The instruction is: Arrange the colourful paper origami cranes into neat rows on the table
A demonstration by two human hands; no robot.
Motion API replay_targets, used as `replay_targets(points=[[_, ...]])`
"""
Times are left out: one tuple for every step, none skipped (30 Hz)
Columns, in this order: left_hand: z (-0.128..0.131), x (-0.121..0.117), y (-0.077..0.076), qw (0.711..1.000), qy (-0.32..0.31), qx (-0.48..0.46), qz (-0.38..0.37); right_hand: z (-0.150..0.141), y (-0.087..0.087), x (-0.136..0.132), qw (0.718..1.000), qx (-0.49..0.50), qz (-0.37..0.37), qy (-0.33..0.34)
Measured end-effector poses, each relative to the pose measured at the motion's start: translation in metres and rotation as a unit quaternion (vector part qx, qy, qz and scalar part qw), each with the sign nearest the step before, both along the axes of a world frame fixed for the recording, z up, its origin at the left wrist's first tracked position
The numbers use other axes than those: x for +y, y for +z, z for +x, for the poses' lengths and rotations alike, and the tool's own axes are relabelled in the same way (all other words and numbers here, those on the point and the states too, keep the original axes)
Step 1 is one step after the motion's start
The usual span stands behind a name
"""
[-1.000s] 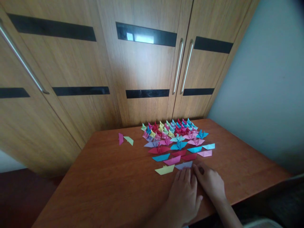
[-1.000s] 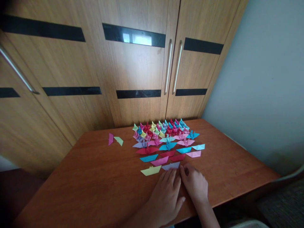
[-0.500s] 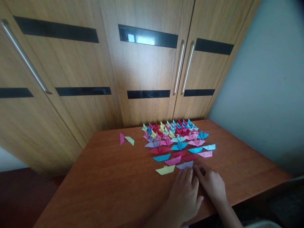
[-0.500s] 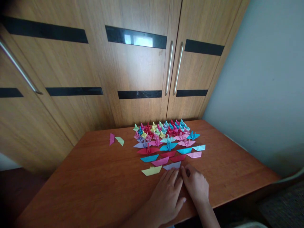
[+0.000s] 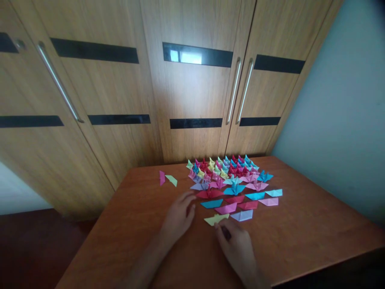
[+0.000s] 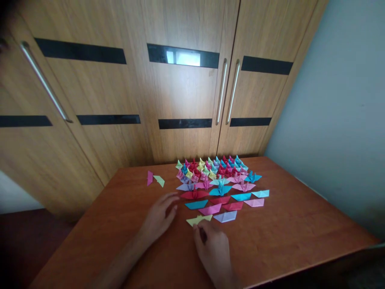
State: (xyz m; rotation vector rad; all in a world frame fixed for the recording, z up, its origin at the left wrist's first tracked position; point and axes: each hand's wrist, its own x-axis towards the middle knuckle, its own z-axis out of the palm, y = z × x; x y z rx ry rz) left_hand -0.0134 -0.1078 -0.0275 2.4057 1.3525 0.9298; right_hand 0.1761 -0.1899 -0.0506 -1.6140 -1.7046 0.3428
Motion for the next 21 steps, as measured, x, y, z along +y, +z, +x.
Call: replay_targets(points=[[-0.016, 0.010, -0.004, 0.999, 0.036, 0.009, -0.007, -0.013, 0.002, 0.001, 1.000, 0.000, -0.001, 0.010], [-0.031, 0.020, -0.008, 0.997, 0.068, 0.024, -0.013, -0.024, 0.003, 0.002, 1.000, 0.000, -0.004, 0.019], [-0.045, 0.030, -0.011, 0.994, 0.096, 0.039, -0.013, -0.034, 0.004, 0.003, 1.000, 0.000, -0.008, 0.030], [-0.058, 0.038, -0.014, 0.991, 0.123, 0.055, -0.008, -0.043, 0.005, 0.004, 0.999, -0.001, -0.014, 0.043], [-0.070, 0.046, -0.017, 0.985, 0.155, 0.070, -0.005, -0.049, 0.005, 0.004, 0.998, -0.003, -0.018, 0.058], [-0.079, 0.054, -0.019, 0.978, 0.190, 0.084, -0.011, -0.055, 0.004, 0.003, 0.997, -0.007, -0.023, 0.072], [-0.087, 0.061, -0.020, 0.971, 0.219, 0.091, -0.018, -0.059, 0.003, 0.003, 0.996, -0.014, -0.029, 0.085], [-0.092, 0.068, -0.021, 0.966, 0.241, 0.094, -0.025, -0.061, 0.001, 0.002, 0.994, -0.022, -0.036, 0.098], [-0.096, 0.075, -0.022, 0.961, 0.258, 0.094, -0.032, -0.063, -0.001, 0.002, 0.993, -0.031, -0.043, 0.108], [-0.098, 0.081, -0.022, 0.958, 0.269, 0.092, -0.038, -0.064, -0.002, 0.001, 0.991, -0.041, -0.050, 0.116], [-0.098, 0.088, -0.022, 0.956, 0.277, 0.090, -0.041, -0.064, -0.004, 0.001, 0.990, -0.049, -0.057, 0.120], [-0.098, 0.094, -0.022, 0.953, 0.286, 0.089, -0.046, -0.064, -0.005, 0.000, 0.989, -0.055, -0.062, 0.121], [-0.096, 0.099, -0.022, 0.950, 0.296, 0.089, -0.050, -0.064, -0.005, 0.000, 0.989, -0.059, -0.065, 0.121], [-0.095, 0.104, -0.021, 0.946, 0.307, 0.090, -0.055, -0.064, -0.006, 0.000, 0.989, -0.061, -0.067, 0.119], [-0.093, 0.109, -0.021, 0.942, 0.318, 0.091, -0.061, -0.063, -0.006, 0.000, 0.989, -0.063, -0.067, 0.118], [-0.091, 0.112, -0.020, 0.938, 0.329, 0.093, -0.066, -0.063, -0.006, 0.001, 0.989, -0.063, -0.067, 0.119], [-0.088, 0.116, -0.019, 0.933, 0.339, 0.096, -0.070, -0.063, -0.005, 0.001, 0.989, -0.062, -0.067, 0.120], [-0.086, 0.118, -0.018, 0.930, 0.348, 0.099, -0.073, -0.063, -0.005, 0.001, 0.989, -0.060, -0.066, 0.121], [-0.085, 0.120, -0.017, 0.927, 0.354, 0.103, -0.073, -0.063, -0.005, 0.001, 0.989, -0.058, -0.065, 0.120], [-0.083, 0.121, -0.016, 0.925, 0.358, 0.106, -0.072, -0.063, -0.005, 0.001, 0.989, -0.055, -0.065, 0.119], [-0.081, 0.121, -0.015, 0.924, 0.361, 0.110, -0.070, -0.063, -0.004, 0.001, 0.989, -0.054, -0.066, 0.118]])
